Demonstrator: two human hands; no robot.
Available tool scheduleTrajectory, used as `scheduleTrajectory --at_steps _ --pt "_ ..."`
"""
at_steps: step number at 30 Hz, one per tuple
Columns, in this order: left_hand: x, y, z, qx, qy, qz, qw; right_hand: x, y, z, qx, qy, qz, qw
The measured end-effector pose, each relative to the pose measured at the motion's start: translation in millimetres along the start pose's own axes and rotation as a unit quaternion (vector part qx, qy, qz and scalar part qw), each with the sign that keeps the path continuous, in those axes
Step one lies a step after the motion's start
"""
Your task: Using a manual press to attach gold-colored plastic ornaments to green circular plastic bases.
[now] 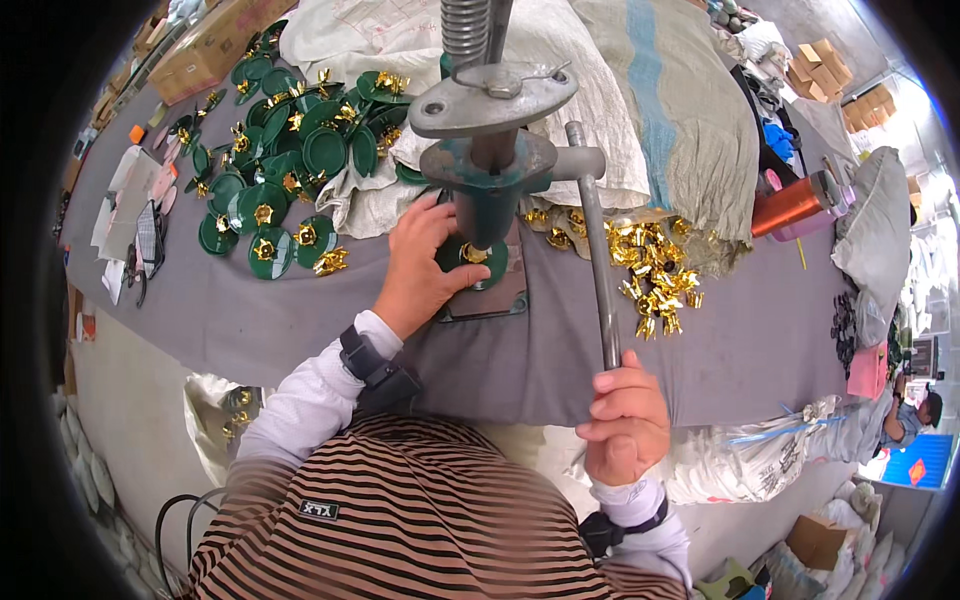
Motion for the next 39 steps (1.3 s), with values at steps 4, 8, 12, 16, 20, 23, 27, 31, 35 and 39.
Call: scheduleTrajectory --at_steps 4,8,12,16,20,23,27,31,35,39 --pt "5.6 0.6 0.3 0.024 0.009 0.011 1.0 38.4 -84.7 10.8 0.161 -0.073 0.08 0.981" --pt "3.3 2.3 -2.4 0.011 0.035 0.006 0.999 66.0 -214.9 -37.5 0.159 -0.2 -0.003 0.967" --pt "1.9 14.6 19.8 0.006 0.065 0.0 0.998 25.5 -304.3 -98.3 0.007 -0.238 -0.095 0.967" --pt "16.6 53.7 79.2 0.061 -0.004 -0.008 0.998 7.8 -315.6 -98.4 0.104 -0.233 -0.106 0.961" --pt "34.1 62.3 125.6 0.08 0.0 -0.021 0.997 5.3 -318.7 -89.6 0.272 -0.289 -0.092 0.913" --pt "57.0 42.1 156.4 -0.024 -0.106 0.046 0.993 4.4 -318.8 -87.8 0.24 -0.281 -0.086 0.925" --pt "97.8 34.2 159.8 0.042 -0.179 0.083 0.979 -1.4 -328.5 -84.8 0.275 -0.302 -0.086 0.909" --pt "66.6 15.3 162.3 -0.009 -0.117 0.072 0.991 2.5 -325.4 -87.5 0.225 -0.259 -0.083 0.936" --pt "12.3 5.5 115.4 0.079 0.068 0.067 0.992 17.8 -306.2 -100.8 0.014 -0.107 -0.017 0.994" --pt "-2.5 2.8 52.3 0.073 0.116 0.03 0.99 22.9 -294.8 -125.4 0.026 -0.222 -0.066 0.972"
Point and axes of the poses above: each hand's wrist, its own y-axis away from the middle knuckle, its own z-axis out of the back of the hand, x = y × z, the point moved 1 cm from there along -y, towards the middle knuckle, and after that the axes turned 10 degrees about -z, right-handed, at the moved point
